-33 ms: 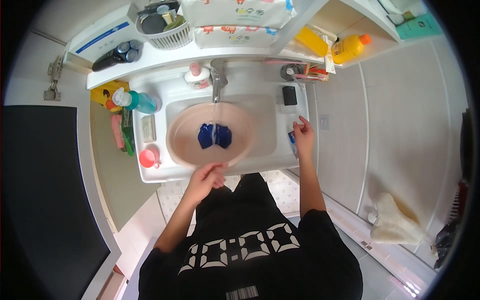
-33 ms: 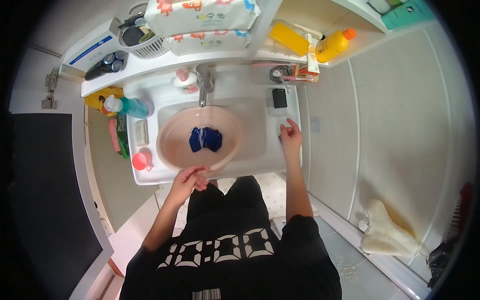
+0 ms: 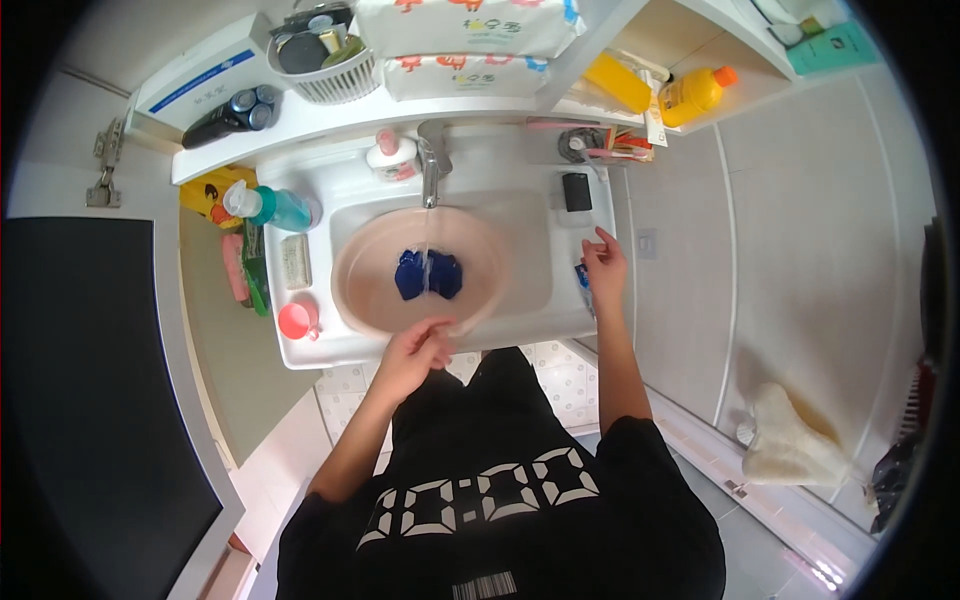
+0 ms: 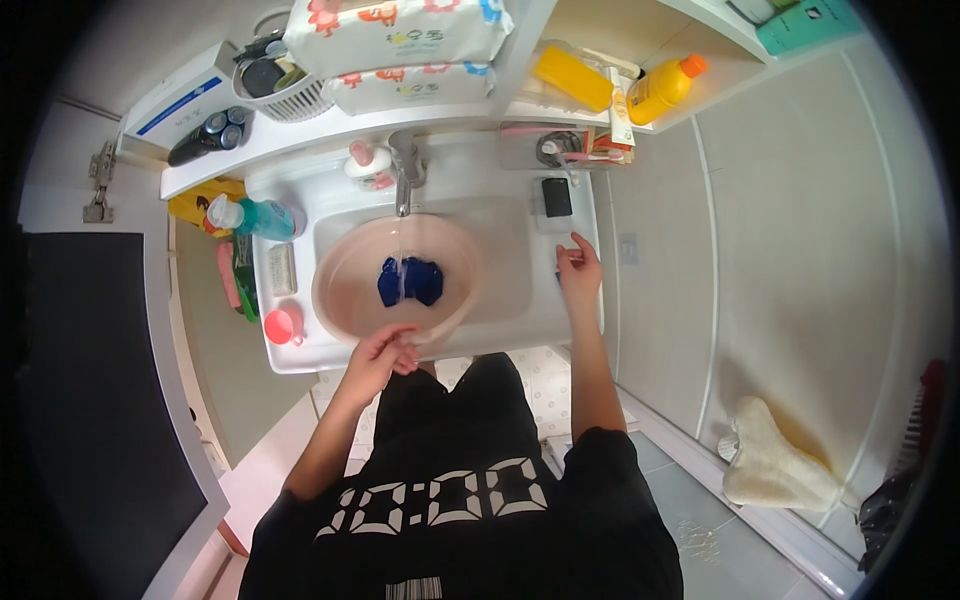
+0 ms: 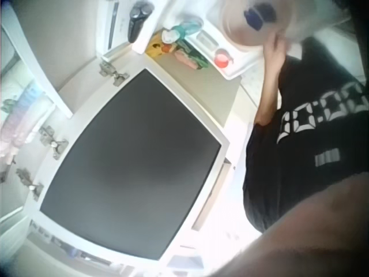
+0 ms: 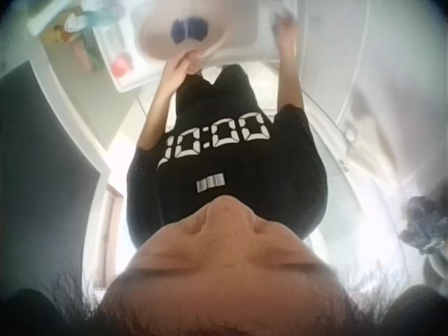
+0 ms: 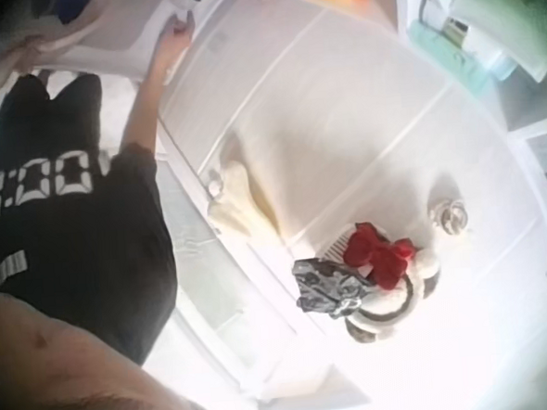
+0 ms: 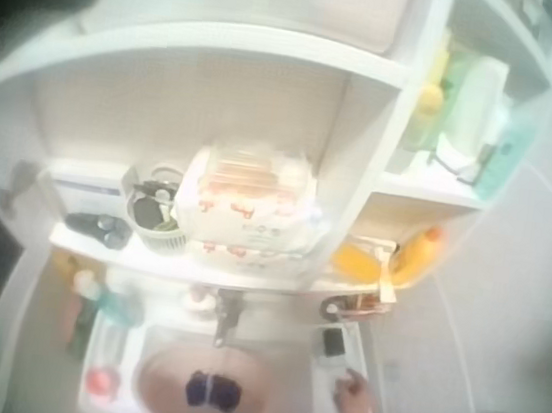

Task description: The person fills a basin with water at the sink, rubs a bar of soap onto a cloth, lathers the cloth by hand, and empties and refills the basin to rinse the cloth under running water.

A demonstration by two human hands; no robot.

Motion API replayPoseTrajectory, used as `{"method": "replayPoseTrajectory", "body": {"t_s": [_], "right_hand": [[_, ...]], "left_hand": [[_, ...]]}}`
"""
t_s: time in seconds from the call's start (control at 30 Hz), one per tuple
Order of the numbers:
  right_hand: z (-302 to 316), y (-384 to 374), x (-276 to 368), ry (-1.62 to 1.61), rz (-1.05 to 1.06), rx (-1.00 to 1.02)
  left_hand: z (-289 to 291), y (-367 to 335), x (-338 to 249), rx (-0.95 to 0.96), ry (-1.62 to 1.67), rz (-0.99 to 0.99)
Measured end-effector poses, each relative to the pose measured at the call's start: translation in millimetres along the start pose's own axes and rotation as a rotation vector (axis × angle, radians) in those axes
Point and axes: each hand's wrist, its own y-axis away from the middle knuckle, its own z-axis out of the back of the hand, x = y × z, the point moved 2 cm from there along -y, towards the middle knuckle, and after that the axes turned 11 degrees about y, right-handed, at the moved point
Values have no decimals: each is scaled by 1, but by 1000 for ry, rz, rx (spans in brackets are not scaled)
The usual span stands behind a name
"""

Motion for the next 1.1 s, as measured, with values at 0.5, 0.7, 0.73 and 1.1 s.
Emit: {"method": "replayPoseTrajectory", "body": {"t_s": [0.5,0.7,0.73,1.1], "right_hand": [[-19,-91,34,138,-6,-46],[-38,-124,39,26,116,12],[-38,-129,38,30,140,-8],[-31,-142,53,50,277,-48]], "left_hand": [[-74,-181,-57,39,-713,-537],[-102,-293,-77,-59,-949,-781],[-111,-310,-80,-42,-964,-755],[-136,-404,-82,-262,-1340,-979]]}}
